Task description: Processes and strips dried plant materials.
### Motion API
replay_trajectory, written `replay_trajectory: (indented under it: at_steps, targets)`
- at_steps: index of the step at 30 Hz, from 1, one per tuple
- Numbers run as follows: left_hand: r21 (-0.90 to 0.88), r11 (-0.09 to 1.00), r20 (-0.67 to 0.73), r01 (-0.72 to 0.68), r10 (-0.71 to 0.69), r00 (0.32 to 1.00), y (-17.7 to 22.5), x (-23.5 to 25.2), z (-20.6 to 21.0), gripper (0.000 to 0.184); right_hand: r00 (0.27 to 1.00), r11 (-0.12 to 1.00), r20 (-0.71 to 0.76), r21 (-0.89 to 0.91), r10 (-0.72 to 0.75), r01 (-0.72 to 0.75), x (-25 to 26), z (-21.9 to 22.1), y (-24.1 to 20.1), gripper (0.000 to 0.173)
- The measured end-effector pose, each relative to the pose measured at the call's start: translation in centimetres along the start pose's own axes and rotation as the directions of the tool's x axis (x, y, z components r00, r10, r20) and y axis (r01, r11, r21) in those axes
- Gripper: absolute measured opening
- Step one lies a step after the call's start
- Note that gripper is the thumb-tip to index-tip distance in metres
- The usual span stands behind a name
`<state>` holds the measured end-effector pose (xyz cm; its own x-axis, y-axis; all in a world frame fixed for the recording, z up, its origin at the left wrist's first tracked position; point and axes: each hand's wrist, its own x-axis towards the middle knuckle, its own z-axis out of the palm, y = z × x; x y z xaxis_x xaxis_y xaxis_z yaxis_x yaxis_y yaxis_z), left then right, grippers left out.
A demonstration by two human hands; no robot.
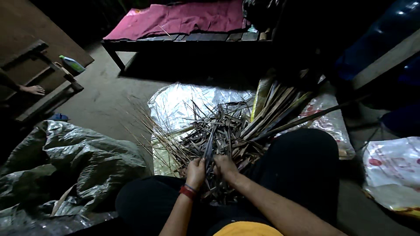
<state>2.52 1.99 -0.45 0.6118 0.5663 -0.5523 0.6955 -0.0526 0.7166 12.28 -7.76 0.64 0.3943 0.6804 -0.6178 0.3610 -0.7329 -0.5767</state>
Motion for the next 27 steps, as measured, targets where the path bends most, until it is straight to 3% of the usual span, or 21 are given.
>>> replay_trajectory:
  at_steps: [2,5,13,20,23,25,27]
  targets:
    - [0.050,0.999,-0.019,-0.017,0.018,1.000,0.6,0.8,0.4,0.032,0.999,1.000,0.050,-0.026,0.019,-0.017,-0.7,0.2,-0.9,0.030]
    - [0.043,0.999,-0.014,-0.032,0.033,0.999,1.1,0.4,0.6,0.031,0.999,0.998,0.002,-0.036,0.054,-0.054,-0.4,-0.4,-0.9,0.031]
    - [-0.213,0.976,0.138,0.052,-0.023,0.990,0.6,-3.2,1.1,0.031,0.961,0.983,-0.214,-0.014,0.174,-0.181,2.5,-2.7,1.1,0.035]
    - [-0.228,0.971,0.198,0.076,-0.030,0.980,0.7,-3.3,1.1,0.032,0.910,0.965,-0.324,0.137,0.258,-0.224,4.7,-3.8,3.8,0.033]
    - [-0.239,0.968,0.246,0.077,-0.016,0.969,0.9,-3.8,1.2,0.031,0.863,0.927,-0.371,0.280,0.343,-0.249,5.2,-4.9,5.4,0.036]
    - [-0.246,0.965,0.227,0.092,-0.035,0.973,0.4,-3.7,1.0,0.031,0.841,0.855,-0.319,0.437,0.437,-0.279,5.6,-5.8,6.2,0.038]
    - [-0.216,0.972,0.179,0.095,-0.056,0.982,0.3,-3.1,0.5,0.031,0.864,0.771,-0.191,0.566,0.466,-0.291,5.6,-5.4,5.8,0.037]
